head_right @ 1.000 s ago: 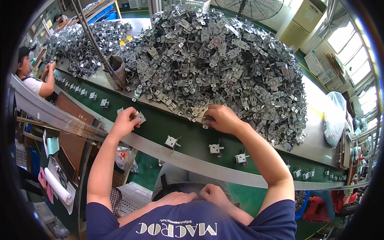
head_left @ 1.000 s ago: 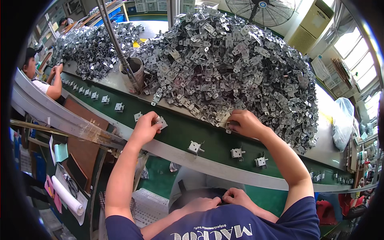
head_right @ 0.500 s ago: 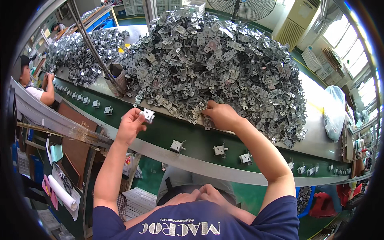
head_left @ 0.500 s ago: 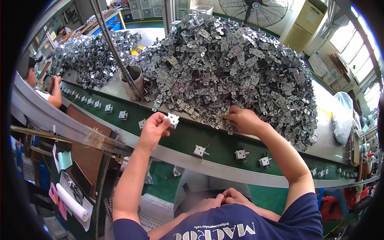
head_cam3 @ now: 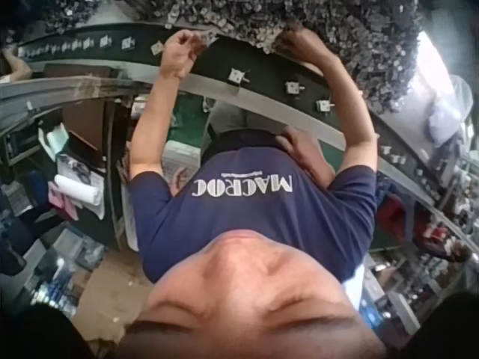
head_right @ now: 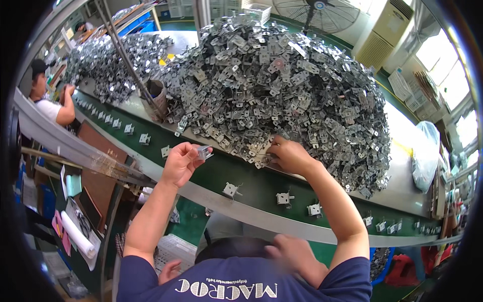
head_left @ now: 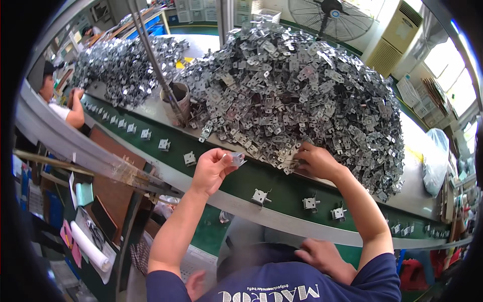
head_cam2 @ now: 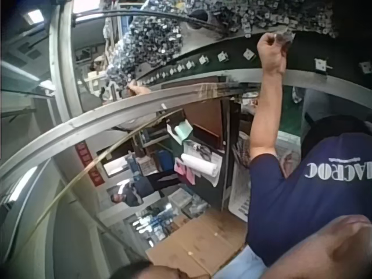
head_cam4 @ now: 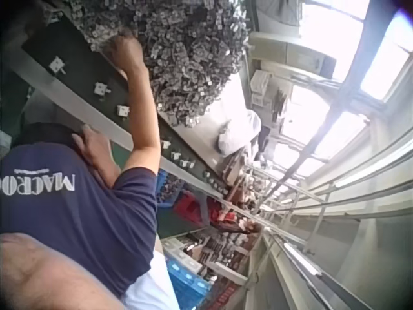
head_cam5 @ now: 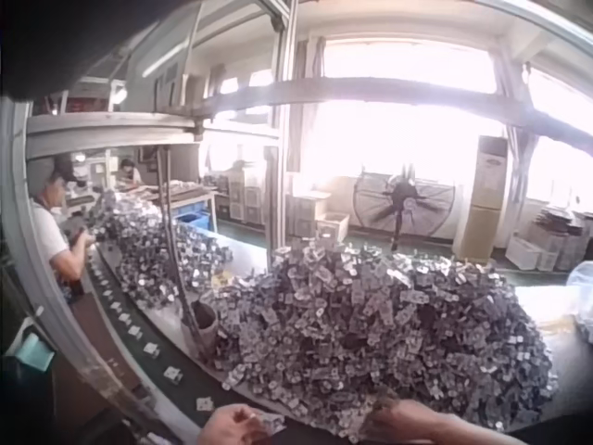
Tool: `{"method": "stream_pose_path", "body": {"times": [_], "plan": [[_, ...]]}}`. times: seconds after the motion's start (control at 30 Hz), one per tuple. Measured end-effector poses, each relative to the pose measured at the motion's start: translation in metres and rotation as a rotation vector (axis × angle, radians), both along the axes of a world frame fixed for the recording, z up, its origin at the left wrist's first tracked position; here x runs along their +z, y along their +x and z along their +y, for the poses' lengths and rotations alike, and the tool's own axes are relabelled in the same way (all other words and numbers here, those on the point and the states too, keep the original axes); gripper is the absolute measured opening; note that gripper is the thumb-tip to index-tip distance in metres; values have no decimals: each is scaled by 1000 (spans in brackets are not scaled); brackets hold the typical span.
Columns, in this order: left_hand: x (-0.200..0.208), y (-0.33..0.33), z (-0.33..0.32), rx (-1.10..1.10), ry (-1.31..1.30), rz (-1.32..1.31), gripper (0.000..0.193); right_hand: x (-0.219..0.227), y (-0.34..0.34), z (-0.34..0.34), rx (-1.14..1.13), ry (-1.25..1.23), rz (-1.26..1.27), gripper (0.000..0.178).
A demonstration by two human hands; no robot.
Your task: Assembling small electronic switches or components by pressing individual parts together at a factory workbench.
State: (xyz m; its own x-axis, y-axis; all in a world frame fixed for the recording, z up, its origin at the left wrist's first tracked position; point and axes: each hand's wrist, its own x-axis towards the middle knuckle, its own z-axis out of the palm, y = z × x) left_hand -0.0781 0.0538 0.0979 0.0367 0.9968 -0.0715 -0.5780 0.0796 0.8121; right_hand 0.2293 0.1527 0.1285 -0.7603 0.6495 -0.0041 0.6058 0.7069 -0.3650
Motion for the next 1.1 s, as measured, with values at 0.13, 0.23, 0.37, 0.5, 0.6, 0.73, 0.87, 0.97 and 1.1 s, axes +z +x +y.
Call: {"method": "stream_pose_path", "body": {"times": [0.13, 0.23, 0.37, 0.5, 0.6, 0.73, 0.87, 0.97, 1.1], "plan": [[7, 14, 2, 20, 23, -85, 15, -12, 9, -1, -62, -12, 128, 26], [15, 12, -3, 53, 50, -140, 15, -14, 4, -9, -150, -82, 242, 22], [27, -9, -9, 127, 78, -89, 20, 0, -1, -21, -275, 87, 231, 14], [47, -18, -5, 144, 160, -75, 25, 9, 28, -19, -468, 2, 338, 10], [48, -16, -1, 134, 138, -36, 26, 6, 16, -26, -508, -208, 519, 9], [42, -11, 2, 121, 93, 5, 23, 4, -6, -39, -528, -163, 524, 10], [30, -16, 0, 149, 83, -64, 21, -3, -6, -46, -518, -171, 531, 9], [23, -20, -4, 164, 70, -84, 22, -1, -11, -47, -561, -219, 592, 4], [21, -16, -12, 191, 37, -151, 20, 2, -16, -47, -516, -221, 606, 3]]}}
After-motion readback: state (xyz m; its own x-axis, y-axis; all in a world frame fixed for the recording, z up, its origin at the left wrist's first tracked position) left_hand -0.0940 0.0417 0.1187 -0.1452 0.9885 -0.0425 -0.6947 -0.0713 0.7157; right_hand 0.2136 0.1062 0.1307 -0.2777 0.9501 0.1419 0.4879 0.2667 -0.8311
